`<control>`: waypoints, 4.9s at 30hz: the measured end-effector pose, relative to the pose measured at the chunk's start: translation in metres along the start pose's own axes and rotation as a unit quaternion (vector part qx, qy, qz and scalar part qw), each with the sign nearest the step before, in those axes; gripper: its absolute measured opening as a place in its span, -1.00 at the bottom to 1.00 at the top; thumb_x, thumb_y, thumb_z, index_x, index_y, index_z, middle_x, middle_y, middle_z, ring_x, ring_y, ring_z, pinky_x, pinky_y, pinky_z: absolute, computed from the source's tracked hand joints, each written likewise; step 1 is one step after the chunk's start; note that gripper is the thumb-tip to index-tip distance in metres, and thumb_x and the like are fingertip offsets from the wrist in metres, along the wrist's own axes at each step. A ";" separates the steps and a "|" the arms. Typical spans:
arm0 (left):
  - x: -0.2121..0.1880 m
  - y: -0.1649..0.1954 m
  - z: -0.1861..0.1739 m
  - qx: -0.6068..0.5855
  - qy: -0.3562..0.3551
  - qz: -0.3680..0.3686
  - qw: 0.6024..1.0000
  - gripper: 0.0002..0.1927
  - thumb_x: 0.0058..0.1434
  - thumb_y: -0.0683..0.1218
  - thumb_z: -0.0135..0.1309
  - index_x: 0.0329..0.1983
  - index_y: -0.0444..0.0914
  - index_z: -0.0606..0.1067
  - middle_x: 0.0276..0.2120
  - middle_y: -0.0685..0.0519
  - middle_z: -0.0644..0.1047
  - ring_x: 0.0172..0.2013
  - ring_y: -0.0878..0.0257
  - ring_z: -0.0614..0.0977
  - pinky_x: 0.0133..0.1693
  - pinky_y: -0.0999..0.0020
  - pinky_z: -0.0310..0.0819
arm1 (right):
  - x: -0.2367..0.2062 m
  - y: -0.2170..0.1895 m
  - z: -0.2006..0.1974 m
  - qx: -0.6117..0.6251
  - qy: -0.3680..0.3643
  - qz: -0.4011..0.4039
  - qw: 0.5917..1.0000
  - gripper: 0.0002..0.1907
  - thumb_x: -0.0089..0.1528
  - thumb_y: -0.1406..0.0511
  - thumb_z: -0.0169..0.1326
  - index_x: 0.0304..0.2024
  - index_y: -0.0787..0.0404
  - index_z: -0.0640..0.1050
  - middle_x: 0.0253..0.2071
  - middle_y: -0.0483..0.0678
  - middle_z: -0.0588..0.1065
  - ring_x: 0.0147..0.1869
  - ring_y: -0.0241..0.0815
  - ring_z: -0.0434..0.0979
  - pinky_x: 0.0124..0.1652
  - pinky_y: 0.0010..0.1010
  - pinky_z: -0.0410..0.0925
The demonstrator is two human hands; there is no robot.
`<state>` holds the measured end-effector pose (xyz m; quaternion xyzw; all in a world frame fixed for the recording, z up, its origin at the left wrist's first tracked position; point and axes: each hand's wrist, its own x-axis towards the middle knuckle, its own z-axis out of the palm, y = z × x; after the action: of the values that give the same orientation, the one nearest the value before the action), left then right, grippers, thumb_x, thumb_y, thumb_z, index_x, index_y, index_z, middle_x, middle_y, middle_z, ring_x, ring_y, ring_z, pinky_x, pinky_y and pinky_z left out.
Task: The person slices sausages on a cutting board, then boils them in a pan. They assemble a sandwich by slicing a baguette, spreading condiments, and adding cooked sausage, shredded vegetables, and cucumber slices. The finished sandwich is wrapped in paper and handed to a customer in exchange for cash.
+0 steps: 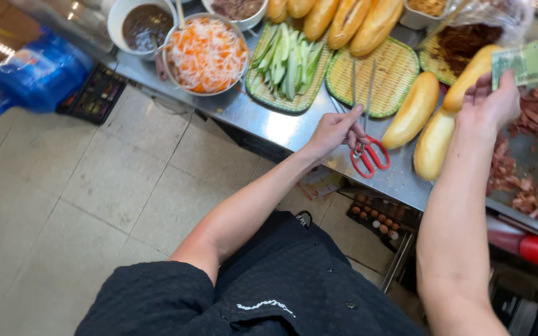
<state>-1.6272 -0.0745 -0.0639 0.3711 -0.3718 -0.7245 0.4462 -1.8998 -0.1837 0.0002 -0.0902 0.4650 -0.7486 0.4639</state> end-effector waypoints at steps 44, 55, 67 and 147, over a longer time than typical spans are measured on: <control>-0.336 -0.035 -0.492 -0.236 0.322 -0.139 0.907 -0.63 0.23 0.02 -0.01 0.10 -0.12 0.45 -0.20 0.06 0.59 -0.13 0.20 0.60 -0.06 0.13 0.42 | -0.462 0.458 0.174 -0.620 -0.527 -0.195 0.548 -0.77 0.29 0.32 0.12 -0.03 0.27 0.63 -0.13 0.20 0.61 -0.08 0.16 0.61 -0.09 -0.13 0.43; -0.351 -0.014 -0.502 -0.043 0.475 -0.133 0.869 -0.49 0.25 -0.07 -0.02 0.30 -0.17 0.38 -0.01 0.05 0.56 -0.07 0.18 0.64 0.02 0.17 0.50 | -0.408 0.529 0.188 -0.740 -0.470 -0.060 0.477 -0.60 0.41 0.20 -0.04 0.24 0.19 0.56 0.06 0.17 0.63 -0.01 0.01 0.71 0.06 -0.21 0.53; -0.305 0.061 -0.485 0.060 0.442 -0.050 0.894 -0.67 0.31 0.04 0.10 0.01 -0.25 0.50 -0.30 0.03 0.60 -0.32 0.29 0.66 -0.31 0.36 0.59 | -0.406 0.512 0.197 -0.659 -0.490 -0.009 0.570 -0.70 0.30 0.22 0.13 0.00 0.27 0.59 -0.17 0.04 0.63 -0.10 -0.16 0.69 -0.11 -0.37 0.51; 0.018 0.097 0.041 0.135 -0.178 -0.041 0.974 -0.38 0.52 0.24 -0.45 0.39 -0.25 0.27 -0.20 -0.20 0.64 -0.42 0.15 0.59 -0.35 0.30 0.48 | -0.182 0.017 -0.010 -0.118 -0.152 -0.018 0.981 -0.77 0.35 0.32 0.13 -0.02 0.35 0.61 -0.12 -0.06 0.62 -0.11 -0.32 0.62 -0.09 -0.45 0.48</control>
<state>-1.6334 -0.1143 0.0349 0.3079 -0.5238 -0.7400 0.2886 -1.7945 -0.0381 0.0356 -0.2653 0.4727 -0.6741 0.5018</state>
